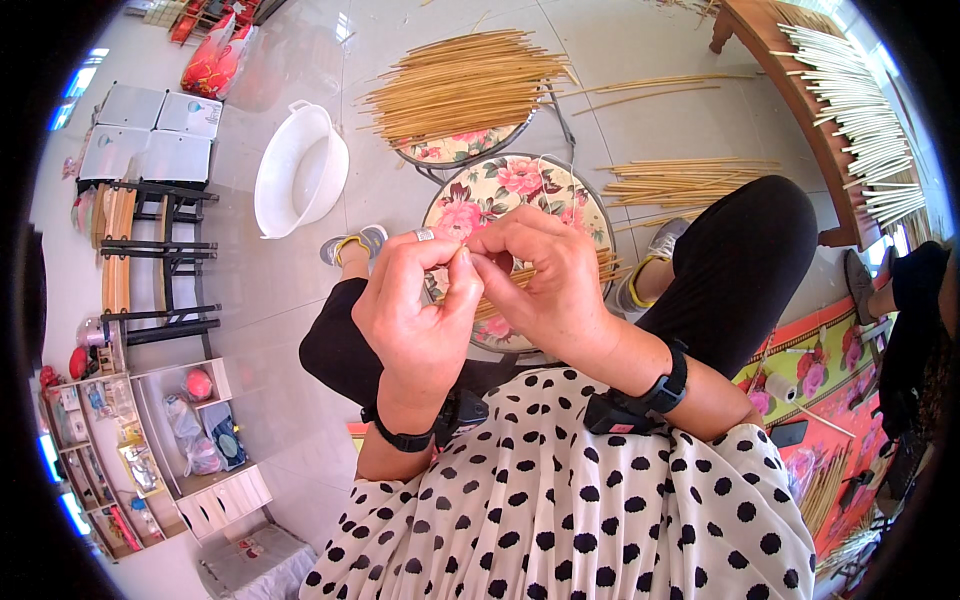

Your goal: The person ties together thin wooden sticks with white string, aligning them in a row on a small stool and then securing them one by one.

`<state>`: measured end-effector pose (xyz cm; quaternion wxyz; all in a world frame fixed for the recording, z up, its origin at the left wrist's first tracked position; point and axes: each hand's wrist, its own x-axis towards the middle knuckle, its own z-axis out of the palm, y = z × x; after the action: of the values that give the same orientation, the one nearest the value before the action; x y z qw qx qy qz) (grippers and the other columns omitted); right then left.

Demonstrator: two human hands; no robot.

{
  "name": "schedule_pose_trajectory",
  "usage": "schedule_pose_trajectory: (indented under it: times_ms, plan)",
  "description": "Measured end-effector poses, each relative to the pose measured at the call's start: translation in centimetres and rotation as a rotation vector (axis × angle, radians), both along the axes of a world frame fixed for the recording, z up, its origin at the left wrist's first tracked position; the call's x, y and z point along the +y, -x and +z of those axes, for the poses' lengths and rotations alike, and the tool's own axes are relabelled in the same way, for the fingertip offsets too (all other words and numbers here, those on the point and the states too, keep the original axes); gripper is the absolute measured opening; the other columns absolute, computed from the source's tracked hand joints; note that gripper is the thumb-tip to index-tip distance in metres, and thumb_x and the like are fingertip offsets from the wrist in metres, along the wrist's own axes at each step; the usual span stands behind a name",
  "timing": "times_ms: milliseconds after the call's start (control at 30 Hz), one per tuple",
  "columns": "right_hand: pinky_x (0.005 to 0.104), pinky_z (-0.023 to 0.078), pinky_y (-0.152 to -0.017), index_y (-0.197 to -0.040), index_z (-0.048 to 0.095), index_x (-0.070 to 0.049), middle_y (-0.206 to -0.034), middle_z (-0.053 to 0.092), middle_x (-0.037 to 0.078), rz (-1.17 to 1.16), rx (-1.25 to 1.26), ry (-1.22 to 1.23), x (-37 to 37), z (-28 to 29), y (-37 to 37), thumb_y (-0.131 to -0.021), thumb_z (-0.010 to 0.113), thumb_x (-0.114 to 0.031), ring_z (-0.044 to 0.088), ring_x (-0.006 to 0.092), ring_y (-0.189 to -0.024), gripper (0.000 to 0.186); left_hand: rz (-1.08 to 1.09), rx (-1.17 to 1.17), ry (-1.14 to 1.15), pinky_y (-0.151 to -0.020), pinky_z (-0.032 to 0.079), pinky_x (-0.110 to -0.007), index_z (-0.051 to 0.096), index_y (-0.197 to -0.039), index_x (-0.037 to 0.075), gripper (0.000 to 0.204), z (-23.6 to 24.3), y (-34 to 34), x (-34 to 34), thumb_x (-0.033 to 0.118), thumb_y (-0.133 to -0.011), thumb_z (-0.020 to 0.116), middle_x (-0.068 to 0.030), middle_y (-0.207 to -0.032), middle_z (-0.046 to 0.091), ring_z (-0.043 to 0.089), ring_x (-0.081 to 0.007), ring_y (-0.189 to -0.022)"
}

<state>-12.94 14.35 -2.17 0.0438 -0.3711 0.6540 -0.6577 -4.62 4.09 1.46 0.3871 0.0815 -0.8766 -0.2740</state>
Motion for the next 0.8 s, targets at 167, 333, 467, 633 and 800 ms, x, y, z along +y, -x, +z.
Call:
schedule_pose_trajectory:
  times_ms: [167,333,467,633,800]
  plan:
    - [0.0263,0.048,-0.059,-0.08,0.066,0.001,-0.079,0.065,0.008,0.013,0.013,-0.013,0.6,0.2,0.5,-0.075,0.069,0.004,0.06,0.0154,-0.064,0.006,-0.154,0.009,-0.172,-0.054,0.048,-0.027,0.059,-0.087,0.002,0.017,0.5,-1.0,-1.2,-0.007,-0.076,0.067,-0.01,-0.084,0.062,0.061,-0.0196,-0.062]
    - [0.0248,0.047,-0.063,-0.081,0.065,0.0,-0.079,0.065,0.006,-0.022,-0.115,0.048,1.9,-0.1,1.8,-0.078,0.067,0.003,0.058,0.0117,-0.068,0.004,-0.452,-0.096,-0.462,-0.061,0.051,-0.025,0.056,-0.094,-0.006,0.009,5.6,-3.9,-0.9,-0.009,-0.086,0.055,-0.0189,-0.1,0.057,0.062,-0.017,-0.067]
    - [0.0237,0.046,-0.067,-0.083,0.064,0.001,-0.08,0.063,0.005,-0.017,-0.146,0.07,2.6,0.6,3.0,-0.081,0.066,0.003,0.056,0.0101,-0.07,0.003,-0.505,-0.118,-0.516,-0.059,0.05,-0.024,0.056,-0.094,-0.007,0.007,6.8,-5.1,-1.2,-0.004,-0.088,0.058,-0.0194,-0.098,0.058,0.061,-0.0165,-0.064]
    - [0.0228,0.046,-0.069,-0.084,0.063,0.002,-0.081,0.063,0.003,-0.041,-0.129,0.104,3.2,3.0,4.8,-0.083,0.065,0.002,0.055,0.0082,-0.072,0.002,-0.654,-0.115,-0.566,-0.055,0.049,-0.025,0.058,-0.091,-0.007,0.006,9.1,-4.8,-1.4,0.0,-0.089,0.058,-0.0192,-0.093,0.06,0.063,-0.0168,-0.064]
    - [0.0217,0.045,-0.071,-0.085,0.063,0.002,-0.083,0.063,0.001,-0.014,-0.176,-0.012,2.7,5.1,6.6,-0.085,0.065,0.0,0.055,0.007,-0.075,0.002,-0.867,-0.041,-0.614,-0.057,0.052,-0.028,0.063,-0.081,-0.007,0.004,9.5,-4.2,-2.2,-0.005,-0.081,0.066,-0.0184,-0.083,0.062,0.065,-0.0216,-0.061]
